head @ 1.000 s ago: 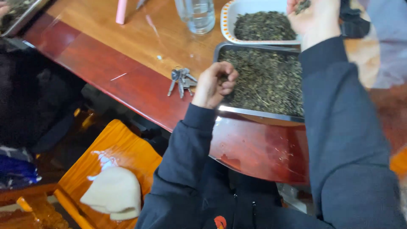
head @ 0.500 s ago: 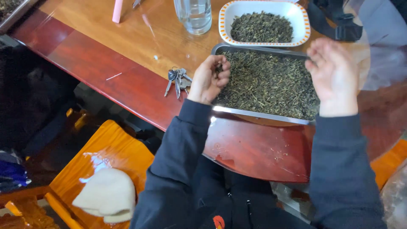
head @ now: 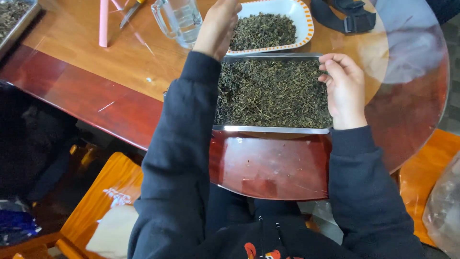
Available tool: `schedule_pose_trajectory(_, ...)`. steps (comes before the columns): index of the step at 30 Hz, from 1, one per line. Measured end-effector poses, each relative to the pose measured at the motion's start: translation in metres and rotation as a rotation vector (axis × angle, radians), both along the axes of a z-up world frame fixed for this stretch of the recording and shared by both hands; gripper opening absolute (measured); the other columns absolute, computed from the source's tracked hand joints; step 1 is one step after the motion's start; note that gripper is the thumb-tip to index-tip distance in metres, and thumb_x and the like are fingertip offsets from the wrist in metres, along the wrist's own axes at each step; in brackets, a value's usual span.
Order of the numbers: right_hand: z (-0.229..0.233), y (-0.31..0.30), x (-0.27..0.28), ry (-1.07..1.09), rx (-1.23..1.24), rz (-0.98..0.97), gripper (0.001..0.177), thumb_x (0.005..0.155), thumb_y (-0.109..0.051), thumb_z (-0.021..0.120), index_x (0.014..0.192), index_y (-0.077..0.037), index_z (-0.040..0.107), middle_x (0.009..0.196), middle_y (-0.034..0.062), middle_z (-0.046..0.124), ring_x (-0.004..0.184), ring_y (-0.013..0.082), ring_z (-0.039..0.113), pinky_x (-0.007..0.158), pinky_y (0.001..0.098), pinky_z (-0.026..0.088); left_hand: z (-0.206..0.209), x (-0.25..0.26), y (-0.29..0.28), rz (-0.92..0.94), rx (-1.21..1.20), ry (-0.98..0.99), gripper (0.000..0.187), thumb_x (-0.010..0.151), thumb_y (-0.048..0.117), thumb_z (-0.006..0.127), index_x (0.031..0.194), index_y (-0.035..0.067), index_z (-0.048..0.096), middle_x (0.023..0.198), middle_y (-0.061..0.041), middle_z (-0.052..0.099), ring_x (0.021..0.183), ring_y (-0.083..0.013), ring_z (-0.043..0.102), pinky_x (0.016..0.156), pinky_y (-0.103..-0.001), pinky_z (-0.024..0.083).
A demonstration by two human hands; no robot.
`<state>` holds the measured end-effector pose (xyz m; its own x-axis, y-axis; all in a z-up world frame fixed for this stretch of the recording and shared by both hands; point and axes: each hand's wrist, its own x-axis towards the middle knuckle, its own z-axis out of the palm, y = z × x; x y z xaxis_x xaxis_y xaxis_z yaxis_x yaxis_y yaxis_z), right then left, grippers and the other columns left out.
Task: Manually sorting dried tea leaves to remove stems and impurities by picking them out and placing them in a separate container.
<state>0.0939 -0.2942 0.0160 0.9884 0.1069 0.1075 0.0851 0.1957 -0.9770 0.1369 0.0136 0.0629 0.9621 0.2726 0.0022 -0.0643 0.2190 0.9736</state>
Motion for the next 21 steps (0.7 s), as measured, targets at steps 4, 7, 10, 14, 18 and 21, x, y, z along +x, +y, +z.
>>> schedule_pose_trajectory(4, -0.003, 0.005, -0.004, -0.042, -0.054, 0.027, 0.014, 0.101, -0.006, 0.057, 0.102, -0.012, 0.069, 0.111, -0.0006, 0.069, 0.092, 0.0038, 0.062, 0.074, 0.0166, 0.051, -0.015, -0.052, 0.008, -0.062, 0.139, -0.036, 0.029, 0.094, 0.028, 0.064, 0.115, 0.008, 0.065, 0.094, 0.001, 0.065, 0.079, -0.0068, 0.061, 0.058, -0.019, 0.042)
schedule_pose_trajectory(7, -0.009, 0.008, -0.004, -0.084, -0.151, 0.051, 0.014, 0.103, -0.007, 0.056, 0.104, -0.012, 0.069, 0.113, -0.0003, 0.066, 0.096, 0.0061, 0.060, 0.075, 0.0189, 0.052, -0.026, -0.092, 0.005, -0.035, 0.902, -0.034, 0.035, 0.104, 0.032, 0.055, 0.081, 0.010, 0.070, 0.067, 0.003, 0.060, 0.059, -0.0074, 0.045, 0.056, -0.030, 0.040)
schedule_pose_trajectory(10, -0.019, 0.010, 0.000, -0.228, -0.152, 0.030, 0.008, 0.106, -0.003, 0.061, 0.108, -0.003, 0.069, 0.107, 0.0093, 0.066, 0.097, 0.0100, 0.061, 0.075, 0.0211, 0.055, -0.039, -0.119, -0.003, -0.119, 1.234, 0.065, 0.028, 0.093, 0.017, 0.065, 0.117, 0.006, 0.076, 0.110, -0.021, 0.076, 0.106, -0.0438, 0.071, 0.089, -0.054, 0.056)
schedule_pose_trajectory(14, -0.018, 0.011, 0.000, -0.250, -0.153, 0.034, 0.009, 0.104, -0.001, 0.061, 0.108, -0.001, 0.069, 0.106, 0.0106, 0.066, 0.093, 0.0105, 0.061, 0.072, 0.0204, 0.056, -0.031, -0.145, -0.030, -0.268, 1.605, 0.167, 0.062, 0.081, 0.007, 0.078, 0.141, 0.003, 0.061, 0.138, -0.031, 0.055, 0.131, -0.0473, 0.053, 0.098, -0.053, 0.055)
schedule_pose_trajectory(18, -0.017, 0.015, -0.007, -0.272, -0.143, 0.044, 0.011, 0.104, 0.002, 0.059, 0.104, -0.002, 0.069, 0.103, 0.0082, 0.066, 0.088, 0.0097, 0.059, 0.071, 0.0200, 0.055, -0.042, -0.153, -0.043, -0.185, 1.788, 0.259, 0.060, 0.085, -0.003, 0.067, 0.143, 0.001, 0.056, 0.141, -0.034, 0.051, 0.129, -0.0448, 0.055, 0.093, -0.048, 0.057)
schedule_pose_trajectory(21, -0.014, 0.018, -0.010, -0.302, -0.146, 0.072, 0.012, 0.104, 0.003, 0.058, 0.104, -0.001, 0.070, 0.101, 0.0089, 0.064, 0.086, 0.0110, 0.060, 0.070, 0.0211, 0.055, -0.044, -0.142, -0.050, -0.129, 1.815, 0.368, 0.059, 0.086, -0.003, 0.064, 0.145, -0.001, 0.055, 0.139, -0.035, 0.055, 0.121, -0.0424, 0.060, 0.085, -0.048, 0.059)
